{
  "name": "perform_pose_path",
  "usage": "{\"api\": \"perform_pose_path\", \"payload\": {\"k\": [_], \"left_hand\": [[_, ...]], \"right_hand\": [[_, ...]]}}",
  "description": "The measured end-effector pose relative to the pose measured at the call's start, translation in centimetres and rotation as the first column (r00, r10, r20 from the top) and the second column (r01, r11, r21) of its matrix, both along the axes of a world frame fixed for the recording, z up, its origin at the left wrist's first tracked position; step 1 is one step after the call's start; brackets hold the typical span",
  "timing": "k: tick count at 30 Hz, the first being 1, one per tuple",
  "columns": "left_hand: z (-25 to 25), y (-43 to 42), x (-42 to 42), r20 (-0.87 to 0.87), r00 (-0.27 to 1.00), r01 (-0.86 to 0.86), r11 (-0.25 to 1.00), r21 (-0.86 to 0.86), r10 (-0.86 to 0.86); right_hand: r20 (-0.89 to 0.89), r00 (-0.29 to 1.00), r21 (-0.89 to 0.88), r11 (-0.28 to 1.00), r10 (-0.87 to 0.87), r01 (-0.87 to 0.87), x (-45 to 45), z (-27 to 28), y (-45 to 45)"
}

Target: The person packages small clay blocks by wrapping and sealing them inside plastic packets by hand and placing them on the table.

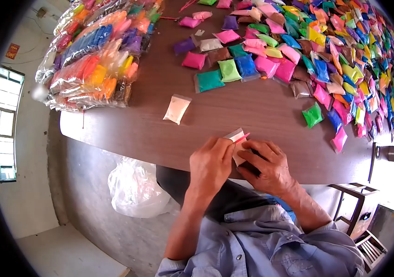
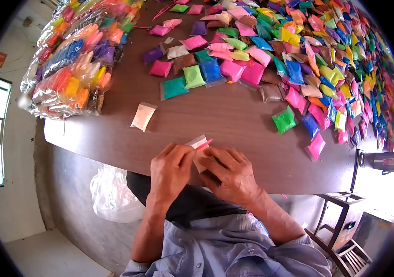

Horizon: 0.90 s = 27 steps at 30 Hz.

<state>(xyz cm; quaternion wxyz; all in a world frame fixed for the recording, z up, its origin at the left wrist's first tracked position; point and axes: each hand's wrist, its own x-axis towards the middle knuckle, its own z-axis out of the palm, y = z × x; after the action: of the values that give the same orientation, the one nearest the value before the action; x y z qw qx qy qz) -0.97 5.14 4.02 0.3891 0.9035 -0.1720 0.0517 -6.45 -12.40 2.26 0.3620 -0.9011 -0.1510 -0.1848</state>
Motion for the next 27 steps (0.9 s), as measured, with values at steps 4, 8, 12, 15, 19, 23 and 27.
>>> {"api": "perform_pose_path", "payload": {"k": [4,8,12,15,19,23,27], "left_hand": [[-0.5,-0.1,1.4,-0.016,1.0,0.001,0.993,0.117,0.001],[-0.8,0.2,2.5,-0.01,1.0,-0.024,0.997,0.079,0.025],[0.1,0.0,0.6,0.028,1.0,0.012,1.0,0.028,-0.012],[0.0,0.1,-0.3,-0.036,0.999,0.02,0.999,0.035,-0.019],[-1.2,0.9,1.0,-0.018,0.999,-0.029,0.998,0.048,0.029],[-0.4,1.2,0.6,-0.01,0.998,-0.068,0.998,0.013,0.068],[0.6,0.7,-1.7,-0.038,0.999,-0.028,0.998,-0.064,0.025]], "right_hand": [[0.0,1.0,0.007,1.0,0.018,-0.018,0.1,0.0,-0.2],[-0.029,0.999,0.004,1.0,0.016,-0.016,0.0,0.2,-0.1],[-0.016,1.0,0.003,1.0,0.003,-0.003,0.0,0.0,-0.1],[0.004,1.0,-0.005,1.0,-0.003,0.003,0.1,0.1,0.1],[-0.015,1.0,0.0,1.0,0.009,-0.009,0.1,0.3,0.0],[-0.022,1.0,0.001,1.0,0.002,-0.002,-0.1,0.4,0.0],[-0.002,1.0,-0.001,1.0,-0.003,0.003,0.1,0.3,0.2]]}}
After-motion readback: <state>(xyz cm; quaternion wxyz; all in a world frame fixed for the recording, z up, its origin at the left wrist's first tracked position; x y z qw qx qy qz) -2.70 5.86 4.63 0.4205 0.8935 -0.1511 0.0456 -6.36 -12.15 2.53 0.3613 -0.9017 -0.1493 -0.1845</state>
